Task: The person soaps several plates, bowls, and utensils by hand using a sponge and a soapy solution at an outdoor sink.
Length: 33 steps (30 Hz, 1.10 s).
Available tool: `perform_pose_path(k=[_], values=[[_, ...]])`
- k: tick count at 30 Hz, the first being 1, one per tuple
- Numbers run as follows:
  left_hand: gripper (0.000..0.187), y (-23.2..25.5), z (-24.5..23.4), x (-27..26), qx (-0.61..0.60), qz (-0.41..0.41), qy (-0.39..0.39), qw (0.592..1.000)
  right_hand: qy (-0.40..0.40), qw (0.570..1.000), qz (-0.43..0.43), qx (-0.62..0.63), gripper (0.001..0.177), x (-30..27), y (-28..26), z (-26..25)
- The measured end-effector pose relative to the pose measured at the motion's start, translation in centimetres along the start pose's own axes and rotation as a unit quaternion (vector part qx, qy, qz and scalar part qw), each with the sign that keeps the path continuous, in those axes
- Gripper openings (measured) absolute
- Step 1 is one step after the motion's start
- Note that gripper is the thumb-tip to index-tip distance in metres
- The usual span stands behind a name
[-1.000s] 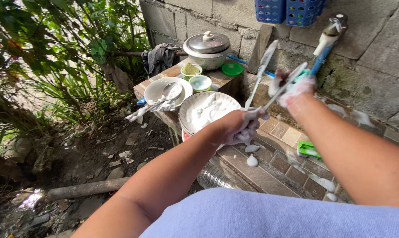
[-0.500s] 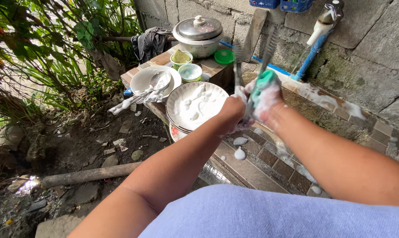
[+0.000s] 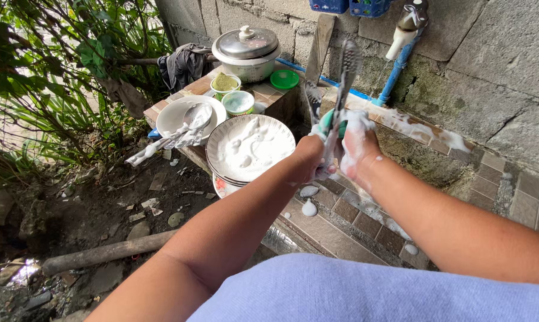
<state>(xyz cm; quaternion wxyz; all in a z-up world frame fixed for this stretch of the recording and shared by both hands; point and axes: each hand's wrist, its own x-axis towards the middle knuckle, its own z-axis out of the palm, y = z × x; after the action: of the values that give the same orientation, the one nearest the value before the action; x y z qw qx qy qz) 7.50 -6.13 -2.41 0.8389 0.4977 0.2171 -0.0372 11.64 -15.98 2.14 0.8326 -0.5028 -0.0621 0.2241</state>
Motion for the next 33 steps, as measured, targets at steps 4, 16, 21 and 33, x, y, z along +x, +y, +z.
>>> perform_pose_path(k=[4,16,21,33], values=[[0.029,-0.7,-1.9,2.5,0.112,0.002,0.049,0.992,0.015,0.989,-0.075,-0.123,0.041,-3.8,-1.6,2.6],[0.047,1.5,-1.8,0.1,0.431,0.045,0.006,0.901,0.038,0.989,0.061,0.128,0.081,7.7,-7.5,-3.1],[0.028,2.2,-3.7,-1.5,0.527,0.016,-0.063,0.847,0.123,0.990,0.056,0.043,0.046,6.7,-8.7,-3.7],[0.042,1.1,-4.2,-4.8,0.375,-0.073,0.016,0.924,-0.125,0.990,-0.022,0.063,0.025,3.0,-6.5,-3.9]])
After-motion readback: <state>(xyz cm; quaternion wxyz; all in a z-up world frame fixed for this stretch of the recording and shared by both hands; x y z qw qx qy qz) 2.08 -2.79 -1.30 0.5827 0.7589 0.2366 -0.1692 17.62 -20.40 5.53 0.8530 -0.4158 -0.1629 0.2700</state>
